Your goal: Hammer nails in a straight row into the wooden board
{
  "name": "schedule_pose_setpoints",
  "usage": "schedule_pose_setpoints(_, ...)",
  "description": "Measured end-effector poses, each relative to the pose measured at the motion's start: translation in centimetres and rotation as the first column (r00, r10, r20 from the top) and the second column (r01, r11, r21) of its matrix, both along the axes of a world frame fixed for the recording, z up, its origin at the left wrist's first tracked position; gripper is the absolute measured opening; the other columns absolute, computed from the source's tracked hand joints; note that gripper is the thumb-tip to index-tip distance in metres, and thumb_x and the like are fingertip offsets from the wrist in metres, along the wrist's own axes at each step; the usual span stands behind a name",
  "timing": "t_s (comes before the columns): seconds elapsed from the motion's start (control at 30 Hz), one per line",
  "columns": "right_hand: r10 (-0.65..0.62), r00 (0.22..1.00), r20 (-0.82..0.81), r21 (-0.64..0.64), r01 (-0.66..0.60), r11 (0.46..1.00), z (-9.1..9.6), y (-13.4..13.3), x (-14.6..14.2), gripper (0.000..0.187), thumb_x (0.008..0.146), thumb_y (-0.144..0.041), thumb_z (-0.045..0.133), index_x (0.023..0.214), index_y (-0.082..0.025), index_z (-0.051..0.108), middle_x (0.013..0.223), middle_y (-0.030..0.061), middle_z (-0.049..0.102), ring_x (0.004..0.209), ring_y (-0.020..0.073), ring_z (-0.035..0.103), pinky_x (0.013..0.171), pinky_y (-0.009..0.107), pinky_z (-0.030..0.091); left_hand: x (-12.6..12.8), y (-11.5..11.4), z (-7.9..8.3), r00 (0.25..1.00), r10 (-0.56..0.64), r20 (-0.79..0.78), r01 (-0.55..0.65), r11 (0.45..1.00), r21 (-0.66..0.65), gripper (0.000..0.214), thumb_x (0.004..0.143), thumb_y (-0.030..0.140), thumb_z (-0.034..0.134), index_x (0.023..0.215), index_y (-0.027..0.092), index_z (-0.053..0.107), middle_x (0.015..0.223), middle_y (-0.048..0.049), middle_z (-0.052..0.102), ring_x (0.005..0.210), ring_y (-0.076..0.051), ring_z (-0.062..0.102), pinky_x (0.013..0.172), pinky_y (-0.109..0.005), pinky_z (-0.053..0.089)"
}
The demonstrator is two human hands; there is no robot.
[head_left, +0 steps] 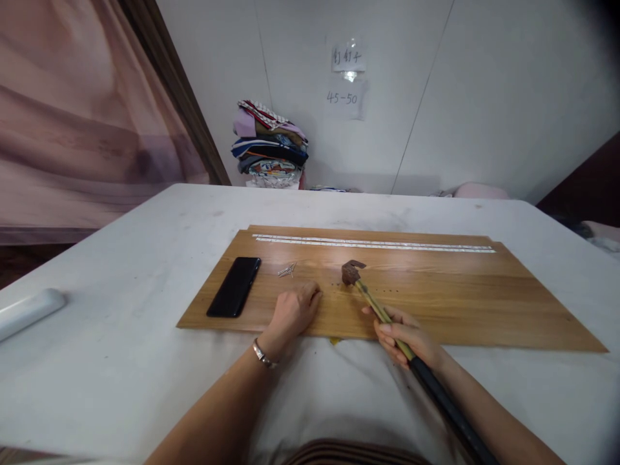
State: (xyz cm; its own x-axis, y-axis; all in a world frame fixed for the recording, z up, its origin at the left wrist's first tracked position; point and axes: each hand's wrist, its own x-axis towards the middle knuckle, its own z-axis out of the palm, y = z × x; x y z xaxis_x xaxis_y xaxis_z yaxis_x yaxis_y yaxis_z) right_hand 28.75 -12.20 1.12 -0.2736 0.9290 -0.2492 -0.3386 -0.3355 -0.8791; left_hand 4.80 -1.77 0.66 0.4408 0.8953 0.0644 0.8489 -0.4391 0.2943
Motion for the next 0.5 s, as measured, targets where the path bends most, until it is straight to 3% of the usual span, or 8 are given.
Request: schedule_pose_setpoints(0.5, 0.000, 1.000, 0.019, -0.004, 0.000, 1.000, -0.39, -0.14, 0.18, 0.052, 0.076, -0.036, 0.068, 0.123, -0.016, 0.058, 0.056, -0.0096, 0.046, 0.028, 0.0017, 0.030, 0.025, 0.014, 0.027, 0.11, -0.10, 0.46, 1.000, 0.011, -0.015, -0.012, 0.999, -0.035, 0.021, 0.095, 0.031, 0.041, 0.094, 0.023, 0.061, 0.096, -0.0028, 0.071, 0.091, -0.018, 0.065, 0.075, -0.027, 0.041)
